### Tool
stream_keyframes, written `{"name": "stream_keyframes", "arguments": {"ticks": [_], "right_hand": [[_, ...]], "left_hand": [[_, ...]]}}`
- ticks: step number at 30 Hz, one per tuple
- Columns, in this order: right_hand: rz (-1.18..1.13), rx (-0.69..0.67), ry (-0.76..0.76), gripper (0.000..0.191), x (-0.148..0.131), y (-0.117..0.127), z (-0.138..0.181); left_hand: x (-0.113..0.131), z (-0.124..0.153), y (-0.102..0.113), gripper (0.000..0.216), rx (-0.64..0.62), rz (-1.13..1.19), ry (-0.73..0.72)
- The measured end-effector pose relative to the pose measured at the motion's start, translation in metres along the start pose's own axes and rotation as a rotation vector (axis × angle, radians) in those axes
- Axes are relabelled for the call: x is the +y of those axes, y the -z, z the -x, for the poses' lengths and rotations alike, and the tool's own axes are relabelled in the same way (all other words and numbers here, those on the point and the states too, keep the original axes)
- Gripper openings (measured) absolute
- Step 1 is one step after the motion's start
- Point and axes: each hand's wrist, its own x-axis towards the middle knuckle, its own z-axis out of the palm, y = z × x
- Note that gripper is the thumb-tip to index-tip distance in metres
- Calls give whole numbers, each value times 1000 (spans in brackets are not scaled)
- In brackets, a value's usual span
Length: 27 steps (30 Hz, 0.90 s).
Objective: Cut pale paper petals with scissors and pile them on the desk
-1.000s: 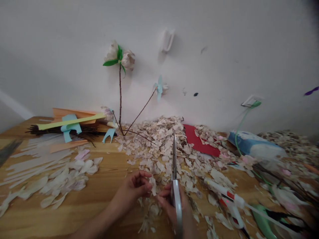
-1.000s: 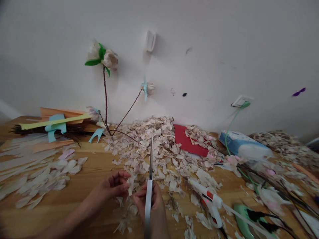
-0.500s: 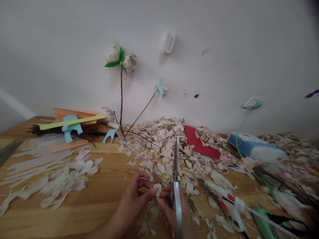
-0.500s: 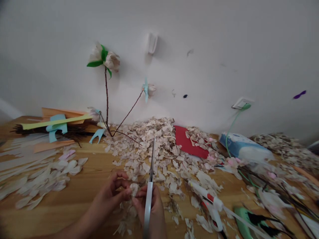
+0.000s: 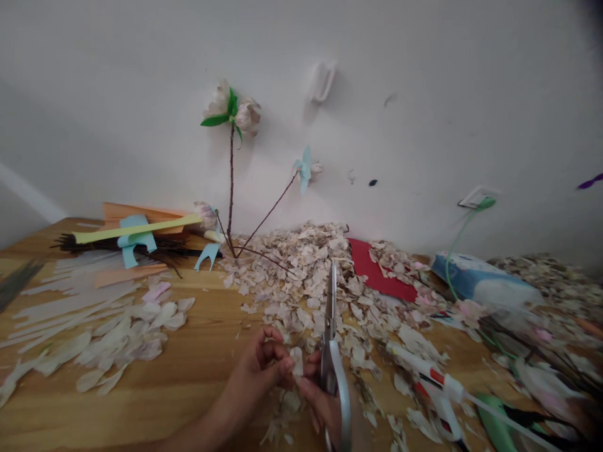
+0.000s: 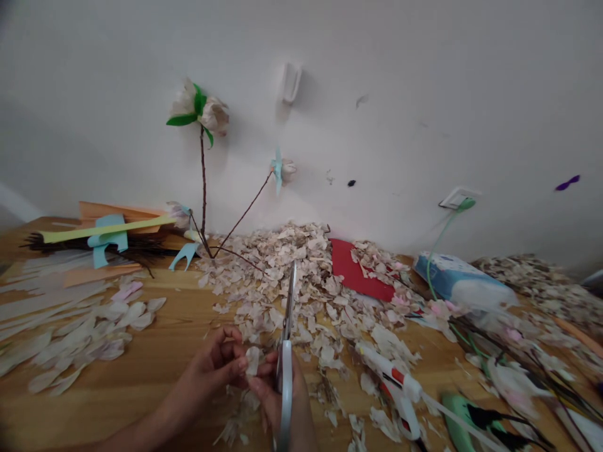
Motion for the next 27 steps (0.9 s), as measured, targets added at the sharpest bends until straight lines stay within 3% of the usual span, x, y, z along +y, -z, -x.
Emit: {"name": "stream_keyframes", "arguments": {"ticks": [6, 15, 20, 23, 27], "right_hand": [[-5, -71, 9, 43, 11, 11, -8], [15, -30, 8, 45, -5, -3, 1], [-40, -95, -64, 45, -15, -4, 4], [-83, -202, -201, 42, -24, -3, 7], [-163, -500, -382, 42, -31, 3, 6]], "left_hand": [[3, -3, 2, 49, 7, -23, -1], [3, 1, -1, 45, 55, -55, -39], [3, -4, 8, 27, -3, 33, 15], [6, -3, 11, 29, -152, 56, 49], [10, 2, 7, 40, -325, 70, 95]]}}
